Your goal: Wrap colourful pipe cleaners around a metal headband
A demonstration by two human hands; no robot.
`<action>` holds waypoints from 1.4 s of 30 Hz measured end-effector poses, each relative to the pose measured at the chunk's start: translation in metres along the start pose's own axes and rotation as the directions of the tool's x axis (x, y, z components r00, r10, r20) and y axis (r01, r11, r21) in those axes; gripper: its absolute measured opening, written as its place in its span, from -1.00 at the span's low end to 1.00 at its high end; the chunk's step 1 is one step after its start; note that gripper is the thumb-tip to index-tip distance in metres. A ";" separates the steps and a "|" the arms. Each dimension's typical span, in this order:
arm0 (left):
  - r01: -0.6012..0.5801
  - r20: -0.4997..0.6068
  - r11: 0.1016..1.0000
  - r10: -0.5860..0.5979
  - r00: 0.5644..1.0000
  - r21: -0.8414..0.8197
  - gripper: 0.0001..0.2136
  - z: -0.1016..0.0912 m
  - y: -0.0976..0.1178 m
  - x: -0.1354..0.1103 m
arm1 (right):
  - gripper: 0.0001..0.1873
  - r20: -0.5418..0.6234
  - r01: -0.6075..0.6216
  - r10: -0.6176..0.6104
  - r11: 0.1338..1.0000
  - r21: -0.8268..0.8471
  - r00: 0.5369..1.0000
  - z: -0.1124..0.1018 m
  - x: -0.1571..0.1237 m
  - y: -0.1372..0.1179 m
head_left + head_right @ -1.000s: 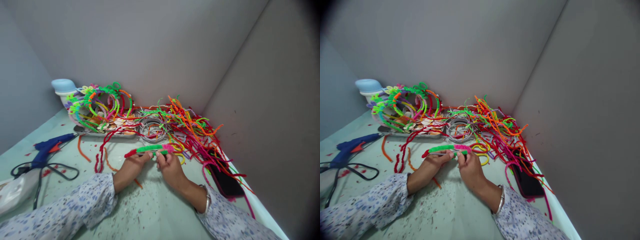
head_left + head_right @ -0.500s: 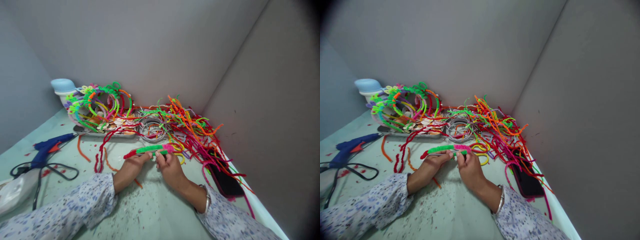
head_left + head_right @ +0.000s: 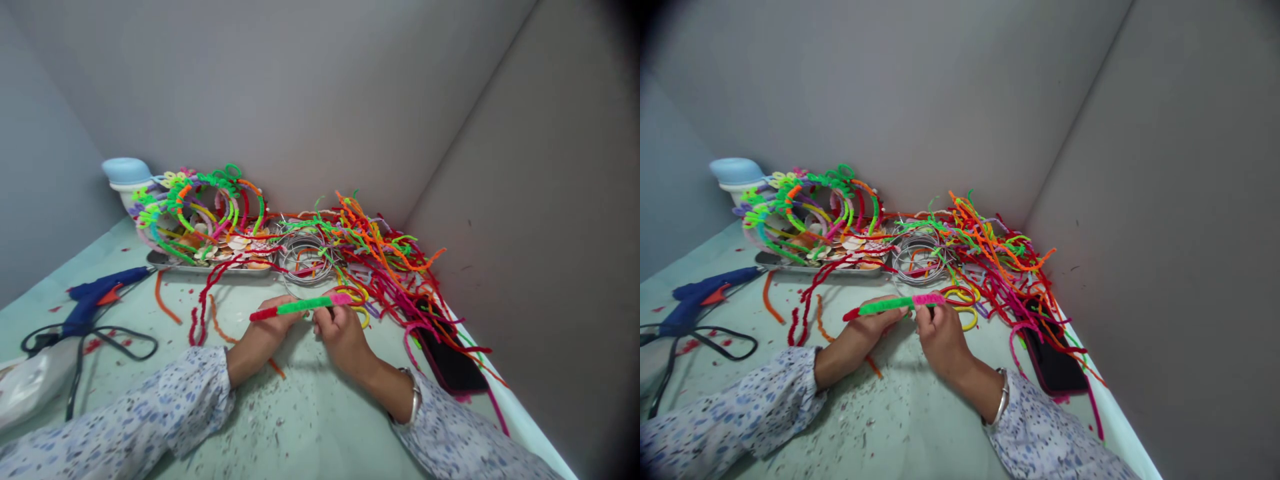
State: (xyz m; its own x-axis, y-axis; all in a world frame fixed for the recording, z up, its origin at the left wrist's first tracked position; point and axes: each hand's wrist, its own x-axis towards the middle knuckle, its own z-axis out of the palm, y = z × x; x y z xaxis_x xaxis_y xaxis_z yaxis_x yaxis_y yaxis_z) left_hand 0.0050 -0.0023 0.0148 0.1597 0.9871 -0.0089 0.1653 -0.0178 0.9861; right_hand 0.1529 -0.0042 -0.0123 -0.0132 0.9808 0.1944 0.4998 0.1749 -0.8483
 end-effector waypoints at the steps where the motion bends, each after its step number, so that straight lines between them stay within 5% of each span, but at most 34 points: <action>1: 0.011 0.019 1.000 -0.011 1.000 -0.003 -0.73 0.000 0.000 0.000 | -0.70 0.003 0.006 -0.006 1.000 -0.008 1.000 -0.001 0.000 0.000; 12: -0.023 0.025 0.995 0.020 0.999 0.095 -0.76 -0.003 -0.002 0.001 | -0.62 -0.009 0.005 -0.005 1.000 0.000 1.000 0.001 -0.002 -0.002; 19: 0.013 0.089 1.000 -0.015 0.996 0.023 -0.86 -0.001 -0.008 0.000 | -0.82 0.012 -0.011 0.009 0.983 0.184 1.000 -0.002 0.000 -0.001; 24: -0.107 -0.043 0.967 0.120 0.992 0.231 -0.95 0.001 -0.008 0.001 | -0.73 0.008 -0.119 0.120 0.975 0.189 0.993 0.000 0.003 0.004; 37: -0.207 -0.064 0.950 0.227 0.972 0.232 -0.90 -0.003 -0.017 0.002 | -0.82 0.015 -0.064 0.063 0.984 0.168 0.998 0.000 0.002 0.001; 42: -0.207 -0.071 0.944 0.232 0.970 0.259 -0.92 -0.002 -0.016 0.002 | -0.75 0.016 -0.132 0.131 0.982 0.132 0.991 -0.001 0.001 -0.002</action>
State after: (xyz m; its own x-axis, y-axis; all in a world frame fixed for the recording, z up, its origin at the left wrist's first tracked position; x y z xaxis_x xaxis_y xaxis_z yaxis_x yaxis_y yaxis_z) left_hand 0.0004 0.0004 -0.0003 0.1239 0.9647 0.2323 0.3747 -0.2622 0.8893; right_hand 0.1527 -0.0033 -0.0098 0.0388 0.9965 0.0741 0.3786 0.0540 -0.9240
